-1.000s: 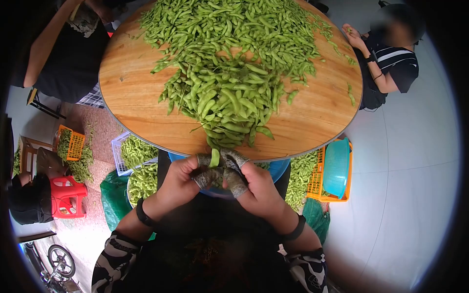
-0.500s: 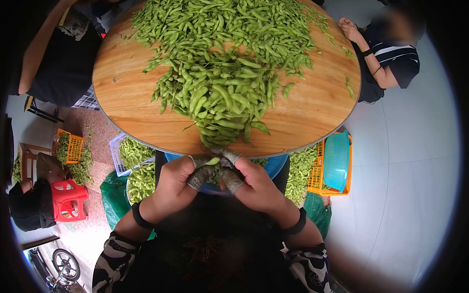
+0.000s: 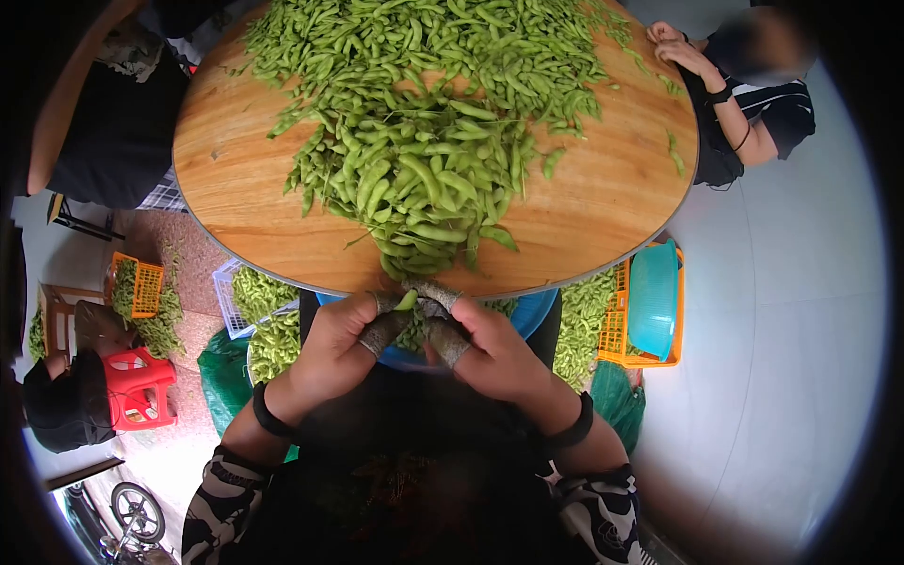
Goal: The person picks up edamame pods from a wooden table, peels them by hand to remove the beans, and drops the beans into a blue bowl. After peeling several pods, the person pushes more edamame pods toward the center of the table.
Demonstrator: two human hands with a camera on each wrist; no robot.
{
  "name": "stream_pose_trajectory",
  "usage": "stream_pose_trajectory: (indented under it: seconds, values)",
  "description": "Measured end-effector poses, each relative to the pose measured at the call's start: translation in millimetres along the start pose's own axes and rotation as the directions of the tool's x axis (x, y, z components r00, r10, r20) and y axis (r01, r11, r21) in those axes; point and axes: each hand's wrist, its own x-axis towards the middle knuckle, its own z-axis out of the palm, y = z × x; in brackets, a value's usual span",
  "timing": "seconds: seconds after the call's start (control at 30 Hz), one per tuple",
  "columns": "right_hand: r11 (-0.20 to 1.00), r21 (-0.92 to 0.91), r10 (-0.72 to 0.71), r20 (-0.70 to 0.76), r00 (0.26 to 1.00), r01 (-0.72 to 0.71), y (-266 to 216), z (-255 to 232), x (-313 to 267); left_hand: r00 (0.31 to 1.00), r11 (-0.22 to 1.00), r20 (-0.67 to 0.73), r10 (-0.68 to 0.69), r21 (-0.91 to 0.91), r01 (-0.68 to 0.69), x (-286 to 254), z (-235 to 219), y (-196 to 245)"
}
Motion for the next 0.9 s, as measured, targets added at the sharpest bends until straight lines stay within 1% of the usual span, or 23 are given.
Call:
stream_pose_trajectory:
  seconds: [0.03, 0.07, 0.13, 0.17, 0.2, 0.23, 0.27, 0.3, 0.33, 0.37, 0.4, 0.43, 0.5, 0.53, 0.57, 0.6, 0.63, 0.67, 0.7, 0.73, 0.8, 0.83, 0.9]
  values:
    - [0.997, 0.047, 0.06, 0.003, 0.998, -0.06, 2.1, -0.9, 0.9, 0.997, 0.972, 0.037, 0.072, 0.223, -0.078, -0.5, -0.9, -0.4]
    - [0.988, 0.095, 0.119, 0.008, 0.993, -0.12, 3.7, -1.6, 1.4, 0.997, 0.972, 0.047, 0.066, 0.221, -0.075, 0.0, -1.4, -0.3]
    - [0.982, 0.146, 0.125, -0.014, 0.992, -0.122, 0.3, 1.6, 2.0, 0.983, 0.902, 0.065, 0.174, 0.39, -0.186, 2.1, -2.3, 1.4]
    - [0.928, 0.321, 0.189, 0.034, 0.981, -0.19, -0.7, 1.3, 2.2, 0.982, 0.901, 0.072, 0.176, 0.39, -0.19, 3.2, -3.1, 3.9]
    - [0.839, 0.481, 0.241, 0.092, 0.966, -0.255, -1.5, 1.4, 2.0, 0.997, 0.999, 0.082, 0.01, -0.046, -0.006, 4.5, -4.4, 7.1]
    - [0.837, 0.486, 0.239, 0.088, 0.967, -0.251, -2.5, 2.5, 0.9, 0.977, 0.864, 0.164, -0.138, -0.461, 0.2, 5.2, -4.9, 8.9]
    - [0.748, 0.602, 0.212, 0.181, 0.96, -0.279, -3.5, 4.0, -0.4, 0.976, 0.866, 0.17, -0.136, -0.459, 0.201, 4.0, -6.0, 3.6]
    - [0.642, 0.7, 0.169, 0.267, 0.949, -0.312, -3.9, 5.2, -1.6, 0.924, 0.603, 0.327, -0.2, -0.702, 0.379, 2.7, -8.5, -4.6]
    - [0.642, 0.703, 0.166, 0.262, 0.951, -0.305, -1.4, 6.2, -1.8, 0.85, 0.247, 0.489, -0.197, -0.814, 0.525, 2.1, -9.7, -9.9]
    - [0.58, 0.728, 0.171, 0.33, 0.928, -0.366, 3.1, 7.3, -1.6, 0.833, 0.139, 0.524, -0.179, -0.824, 0.549, -1.3, -7.5, -10.8]
    - [0.515, 0.743, 0.171, 0.398, 0.901, -0.426, 5.4, 7.9, -1.5, 0.832, 0.142, 0.526, -0.177, -0.823, 0.55, -2.5, -5.5, -10.7]
    - [0.517, 0.745, 0.167, 0.395, 0.903, -0.422, 4.0, 7.8, -1.4, 0.837, 0.141, 0.519, -0.173, -0.828, 0.543, -3.0, -3.1, -12.0]
    - [0.583, 0.738, 0.187, 0.286, 0.94, -0.341, -1.5, 7.7, -1.7, 0.842, 0.144, 0.513, -0.169, -0.832, 0.536, -2.9, 4.0, -13.4]
    - [0.583, 0.738, 0.186, 0.285, 0.94, -0.339, -4.8, 7.9, -2.9, 0.913, 0.52, 0.328, -0.241, -0.751, 0.407, -2.3, 10.1, -12.7]
    - [0.649, 0.673, 0.287, 0.215, 0.934, -0.354, -8.5, 8.1, -4.3, 0.966, 0.817, 0.125, -0.225, -0.516, 0.257, -2.1, 12.7, -11.9]
    - [0.707, 0.6, 0.374, 0.132, 0.918, -0.374, -11.3, 8.5, -5.0, 0.967, 0.82, 0.124, -0.222, -0.513, 0.254, -0.9, 9.3, -8.3]
    - [0.71, 0.599, 0.37, 0.132, 0.92, -0.371, -12.0, 10.4, -6.3, 0.998, 0.997, -0.039, 0.051, 0.068, -0.048, 1.0, 4.0, -2.2]
    - [0.754, 0.561, 0.354, 0.092, 0.931, -0.342, -11.8, 13.7, -8.4, 0.932, 0.717, -0.01, 0.361, 0.643, -0.271, 1.7, 0.1, 2.8]
    - [0.794, 0.521, 0.336, 0.052, 0.94, -0.313, -11.8, 16.0, -9.7, 0.923, 0.623, 0.037, 0.383, 0.727, -0.288, 0.5, 0.5, 6.2]
    - [0.795, 0.522, 0.333, 0.05, 0.942, -0.309, -12.5, 16.7, -10.2, 0.922, 0.621, 0.04, 0.384, 0.728, -0.29, 1.3, 2.1, 7.3]
    - [0.865, 0.451, 0.25, -0.011, 0.968, -0.218, -14.0, 17.9, -12.5, 0.873, 0.53, 0.033, 0.486, 0.783, -0.325, 2.3, 5.7, 9.9]
    - [0.865, 0.454, 0.247, -0.016, 0.969, -0.214, -13.3, 18.4, -13.4, 0.872, 0.528, 0.038, 0.489, 0.783, -0.33, 2.0, 6.6, 10.0]
    - [0.915, 0.384, 0.147, -0.031, 0.989, -0.124, -10.5, 19.4, -14.9, 0.928, 0.707, -0.008, 0.372, 0.65, -0.279, -0.1, 9.3, 8.4]
